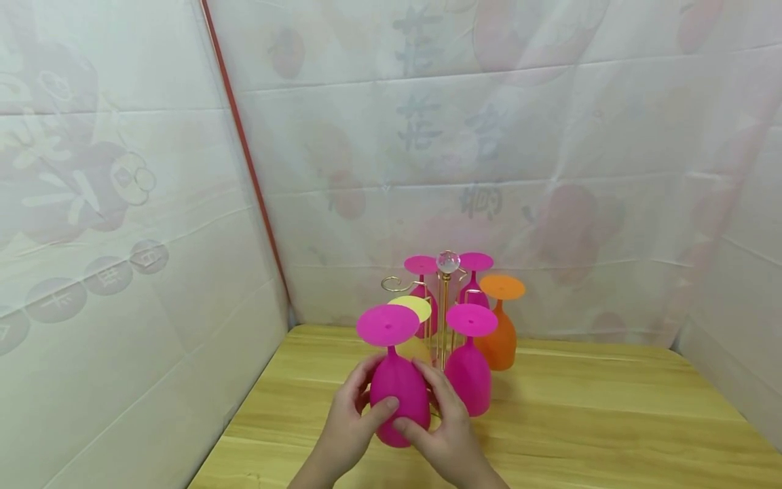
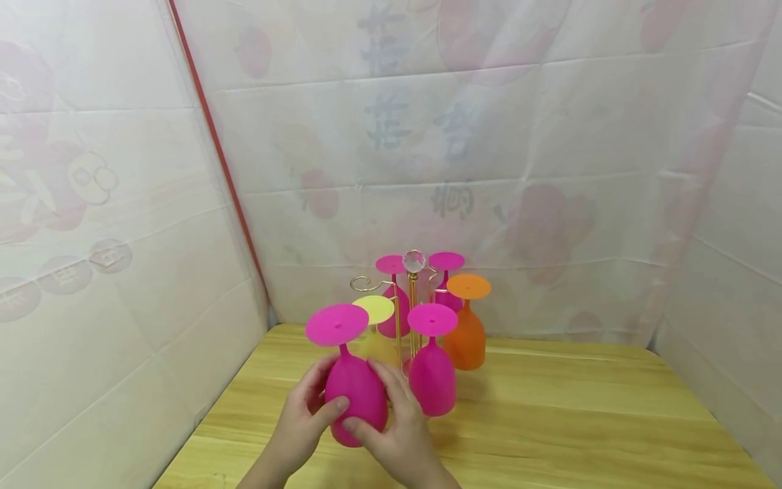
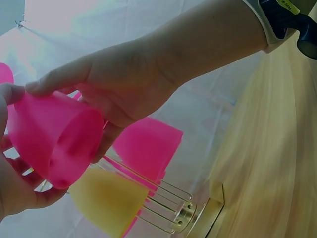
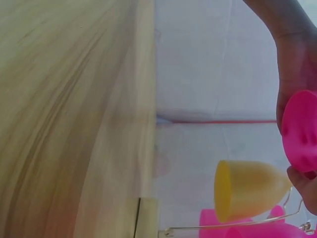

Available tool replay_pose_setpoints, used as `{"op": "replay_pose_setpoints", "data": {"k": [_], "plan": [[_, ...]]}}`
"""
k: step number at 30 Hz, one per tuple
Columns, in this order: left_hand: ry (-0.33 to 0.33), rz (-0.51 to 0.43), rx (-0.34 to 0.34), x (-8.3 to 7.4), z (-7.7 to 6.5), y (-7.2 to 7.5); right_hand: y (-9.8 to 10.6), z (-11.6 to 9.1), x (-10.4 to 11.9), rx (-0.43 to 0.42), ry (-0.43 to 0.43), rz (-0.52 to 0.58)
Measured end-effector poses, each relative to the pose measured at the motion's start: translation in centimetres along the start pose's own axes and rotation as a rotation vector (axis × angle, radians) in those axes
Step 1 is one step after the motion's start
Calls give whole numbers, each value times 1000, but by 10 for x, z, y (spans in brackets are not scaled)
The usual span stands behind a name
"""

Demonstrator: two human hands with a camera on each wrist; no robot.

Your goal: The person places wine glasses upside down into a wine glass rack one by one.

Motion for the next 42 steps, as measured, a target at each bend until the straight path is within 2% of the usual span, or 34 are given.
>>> {"op": "replay_pose_setpoints", "data": {"k": [3,6,9,14,18,27,35,39,42], "plan": [[3,-19,47,1,0,0,-1,-1,-1,18,-38,60],[-11,-26,71,2,-1,0,-2,-1,-1,14,-57,63],[-35,-35,50,0,-1,1,-1,-2,-1,-6,-53,24],[-60,-49,-35,-4,-1,5,-1,-2,3,-23,53,-60],[-48,-16,-69,-3,-1,5,-1,-1,7,-18,111,-115],[12,-47,-23,3,-1,5,-3,-2,5,-4,24,-86],[23,12,5,4,-3,0,-3,1,14,-12,221,-145],[41,38,22,5,-3,-1,-4,1,14,-11,234,-135],[50,39,36,5,-3,1,-5,1,14,9,217,-82]]}}
Point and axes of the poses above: each hand's wrist, its own z-axis towards the middle knuckle, its own y-axis out of the back of the hand, x = y × z, the point moved 7 cm from there along z, towards the middle knuckle, and after that the axes turned 12 degrees about y, right-handed, at the moved point
